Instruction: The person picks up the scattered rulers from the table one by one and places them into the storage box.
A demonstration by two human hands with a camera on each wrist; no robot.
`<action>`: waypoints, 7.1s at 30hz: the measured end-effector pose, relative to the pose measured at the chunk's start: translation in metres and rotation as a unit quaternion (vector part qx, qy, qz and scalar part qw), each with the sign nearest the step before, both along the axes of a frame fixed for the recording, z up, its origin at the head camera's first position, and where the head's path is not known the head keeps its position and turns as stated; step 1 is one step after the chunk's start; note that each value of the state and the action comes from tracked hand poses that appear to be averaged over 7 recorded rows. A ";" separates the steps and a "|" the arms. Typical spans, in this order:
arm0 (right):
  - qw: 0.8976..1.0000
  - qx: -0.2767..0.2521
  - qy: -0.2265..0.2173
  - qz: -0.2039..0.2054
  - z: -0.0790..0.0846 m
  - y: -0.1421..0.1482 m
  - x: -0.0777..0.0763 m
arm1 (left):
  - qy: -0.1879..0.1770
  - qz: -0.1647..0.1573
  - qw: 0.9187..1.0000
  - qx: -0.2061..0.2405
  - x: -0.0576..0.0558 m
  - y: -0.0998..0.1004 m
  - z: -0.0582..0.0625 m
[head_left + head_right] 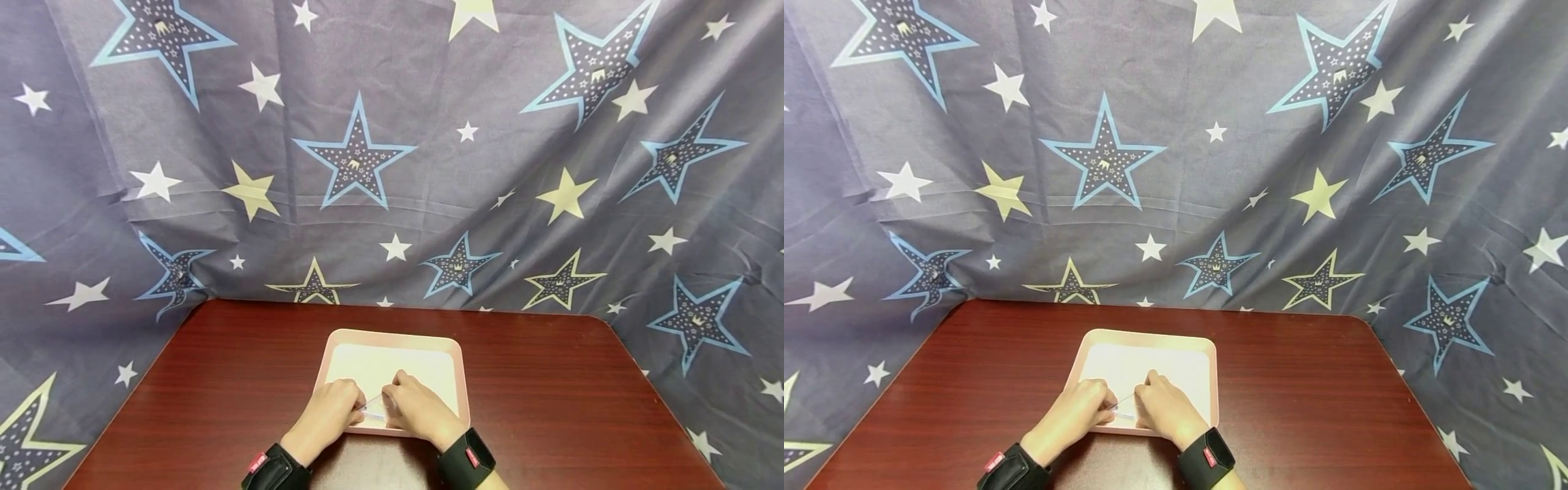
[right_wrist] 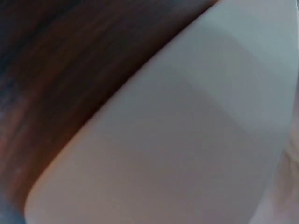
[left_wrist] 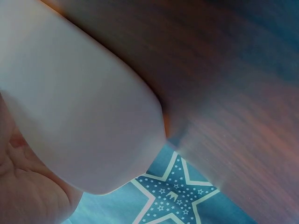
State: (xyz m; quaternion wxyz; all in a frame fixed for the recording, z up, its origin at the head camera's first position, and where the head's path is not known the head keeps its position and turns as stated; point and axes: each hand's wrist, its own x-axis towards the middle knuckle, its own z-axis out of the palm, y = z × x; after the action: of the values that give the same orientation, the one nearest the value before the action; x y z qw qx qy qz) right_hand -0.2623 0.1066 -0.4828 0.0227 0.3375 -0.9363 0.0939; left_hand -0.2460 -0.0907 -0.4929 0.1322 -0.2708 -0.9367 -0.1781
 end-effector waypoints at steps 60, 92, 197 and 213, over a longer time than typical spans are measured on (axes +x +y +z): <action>0.989 -0.046 0.138 0.035 0.028 0.013 0.051 | 0.065 -0.028 0.997 0.042 0.044 -0.012 0.028; 0.993 -0.071 0.052 0.080 0.016 0.016 0.088 | -0.071 -0.076 0.994 0.031 0.069 -0.011 0.009; 0.995 -0.016 -0.077 0.065 0.019 0.002 0.103 | -0.098 -0.091 0.991 0.006 0.081 0.003 0.022; 0.998 -0.039 0.015 0.053 0.037 0.007 0.094 | -0.097 -0.065 0.991 0.064 0.066 0.004 0.038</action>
State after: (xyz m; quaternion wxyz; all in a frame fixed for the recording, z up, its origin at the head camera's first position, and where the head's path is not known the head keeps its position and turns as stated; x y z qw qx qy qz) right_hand -0.1684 0.1141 -0.4457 0.0452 0.3872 -0.9122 0.1263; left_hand -0.1797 -0.0871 -0.4551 0.0455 -0.3036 -0.9122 -0.2714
